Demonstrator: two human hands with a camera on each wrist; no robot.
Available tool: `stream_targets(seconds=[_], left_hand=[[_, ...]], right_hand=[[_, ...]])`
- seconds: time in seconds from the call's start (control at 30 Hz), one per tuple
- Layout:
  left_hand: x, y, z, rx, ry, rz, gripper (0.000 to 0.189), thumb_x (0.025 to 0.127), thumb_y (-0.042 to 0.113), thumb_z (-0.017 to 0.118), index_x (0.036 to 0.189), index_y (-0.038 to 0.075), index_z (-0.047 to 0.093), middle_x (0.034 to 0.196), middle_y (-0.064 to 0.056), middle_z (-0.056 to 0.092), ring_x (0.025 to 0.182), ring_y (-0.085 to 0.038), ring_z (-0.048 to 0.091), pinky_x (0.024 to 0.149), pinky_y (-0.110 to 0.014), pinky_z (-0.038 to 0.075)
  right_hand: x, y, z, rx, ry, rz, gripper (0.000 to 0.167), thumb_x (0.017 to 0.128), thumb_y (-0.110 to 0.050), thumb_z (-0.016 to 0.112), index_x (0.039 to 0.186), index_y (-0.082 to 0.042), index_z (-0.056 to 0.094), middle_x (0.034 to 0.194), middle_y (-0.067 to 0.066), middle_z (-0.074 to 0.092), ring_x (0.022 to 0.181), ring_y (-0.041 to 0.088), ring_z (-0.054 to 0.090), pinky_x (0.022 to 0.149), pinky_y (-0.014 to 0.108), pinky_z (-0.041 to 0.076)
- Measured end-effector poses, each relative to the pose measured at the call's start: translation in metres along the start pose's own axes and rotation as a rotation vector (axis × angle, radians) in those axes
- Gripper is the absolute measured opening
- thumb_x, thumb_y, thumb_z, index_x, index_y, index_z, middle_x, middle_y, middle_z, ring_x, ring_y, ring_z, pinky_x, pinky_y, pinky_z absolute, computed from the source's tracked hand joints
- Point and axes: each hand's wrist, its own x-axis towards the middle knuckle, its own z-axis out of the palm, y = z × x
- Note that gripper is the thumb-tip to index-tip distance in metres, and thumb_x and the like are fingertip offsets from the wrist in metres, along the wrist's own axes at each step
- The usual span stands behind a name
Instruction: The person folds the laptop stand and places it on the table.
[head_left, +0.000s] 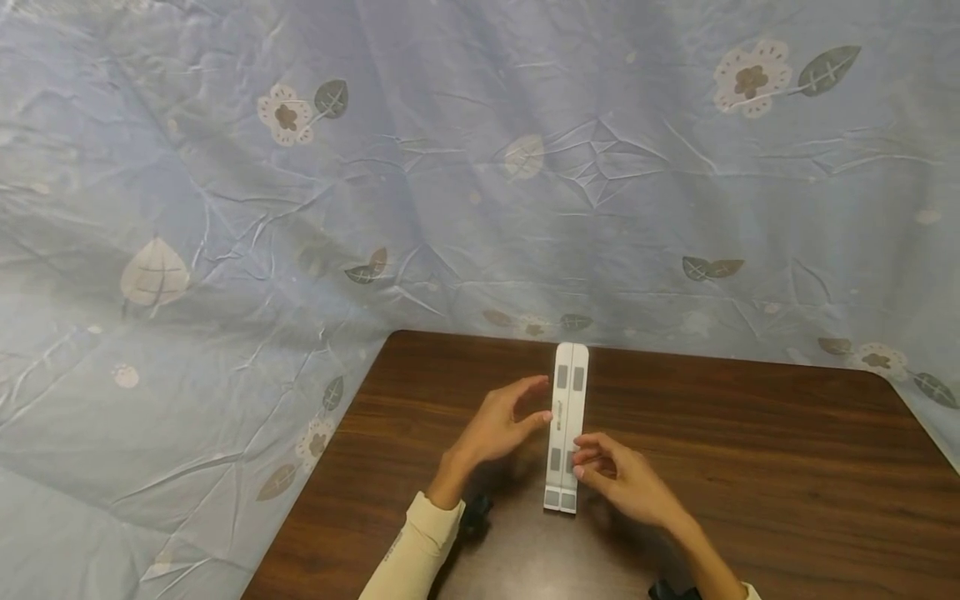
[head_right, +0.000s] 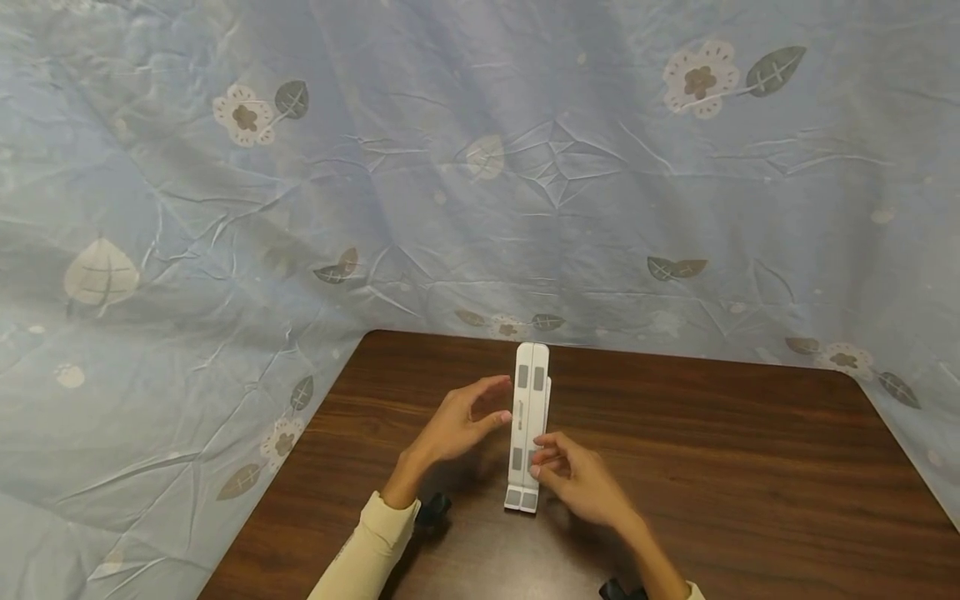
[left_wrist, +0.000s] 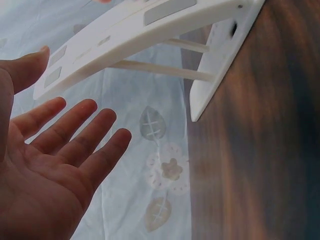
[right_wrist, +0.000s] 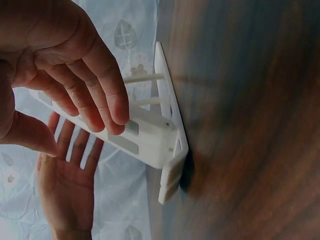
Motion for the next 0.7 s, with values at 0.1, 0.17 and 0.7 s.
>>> stream_targets(seconds=[0.1,0.17,0.7], left_hand=[[0.005,0.000,-0.006,0.006,0.007,0.027,0.060,0.102,0.025,0.076,0.154,0.002,0.054,0.151,-0.018,0.064,0.138,-0.037,0.064,0.116,-0.052,0.053],[0.009,0.000,-0.011,0.007,0.009,0.041,0.061,0.102,0.025,0.076,0.154,0.002,0.054,0.153,-0.018,0.063,0.140,-0.040,0.062,0.117,-0.053,0.052],[0.062,0.018,-0.035,0.125,-0.024,0.134,0.059,0.104,0.031,0.073,0.156,0.008,0.055,0.159,-0.011,0.059,0.150,-0.031,0.054,0.126,-0.049,0.044]], right_hand=[[-0.003,-0.002,0.003,0.028,-0.039,-0.003,0.048,0.106,-0.025,0.069,0.145,0.001,0.057,0.129,0.019,0.074,0.117,0.032,0.074,0.103,0.040,0.062],[-0.005,-0.003,0.006,0.040,-0.067,-0.012,0.049,0.107,-0.025,0.068,0.146,0.002,0.055,0.131,0.020,0.073,0.120,0.035,0.073,0.105,0.042,0.061],[-0.008,-0.006,0.029,0.312,-0.221,-0.018,0.055,0.109,-0.016,0.065,0.149,0.015,0.045,0.138,0.039,0.062,0.122,0.048,0.070,0.094,0.025,0.063]])
